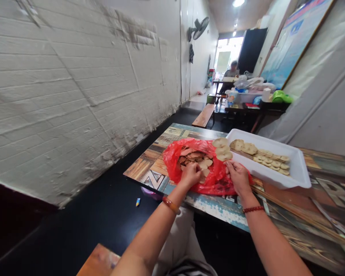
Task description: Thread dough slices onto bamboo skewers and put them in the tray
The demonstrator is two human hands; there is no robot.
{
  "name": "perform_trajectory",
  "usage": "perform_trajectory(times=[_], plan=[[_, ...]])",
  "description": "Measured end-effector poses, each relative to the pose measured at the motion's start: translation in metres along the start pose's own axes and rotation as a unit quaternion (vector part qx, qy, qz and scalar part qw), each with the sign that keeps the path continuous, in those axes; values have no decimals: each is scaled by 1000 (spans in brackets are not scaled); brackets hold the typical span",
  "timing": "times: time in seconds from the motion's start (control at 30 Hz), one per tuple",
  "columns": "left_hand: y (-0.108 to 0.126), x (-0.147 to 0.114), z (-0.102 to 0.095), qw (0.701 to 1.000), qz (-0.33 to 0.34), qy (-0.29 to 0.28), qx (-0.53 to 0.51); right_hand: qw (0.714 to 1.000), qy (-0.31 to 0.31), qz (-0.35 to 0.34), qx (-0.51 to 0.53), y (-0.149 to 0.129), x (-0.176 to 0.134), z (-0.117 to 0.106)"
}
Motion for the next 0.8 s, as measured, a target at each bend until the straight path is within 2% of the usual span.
perform_trajectory(times=[0.07, 0.13, 0.2, 0.27, 0.33, 0.43, 0.53, 0.67, 0.8], plan=[[1, -3, -10, 997, -23, 1, -73, 1000, -2, 14, 19, -8, -14, -4], [-2, -8, -22, 971, -93, -1, -219, 999, -5, 28, 36, -16, -38, -11], [-9, -18, -33, 899, -195, -15, -392, 998, -2, 44, 47, -22, -72, -18], [-17, -31, -43, 826, -272, -38, -492, 994, 0, 84, 68, -23, -112, -23], [-25, -44, -54, 788, -312, -53, -527, 989, -17, 131, 65, -20, -155, -24], [-35, -60, -66, 772, -330, -62, -539, 985, -53, 161, 23, -14, -209, -19], [-38, -68, -70, 767, -326, -79, -547, 983, -72, 166, -41, -5, -245, -13], [-38, -68, -68, 762, -334, -76, -550, 979, -61, 181, -64, 8, -267, -12], [-37, -64, -63, 738, -346, -81, -574, 980, -58, 156, -108, 10, -269, -15]])
Point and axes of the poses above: each hand's wrist, its own x-axis towards the middle knuckle, its own z-axis out of the palm, y = z × x, the point moved 5 cm from there along x, towards the middle knuckle, and after that the axes turned 15 degrees about y, right-handed, at the moved point
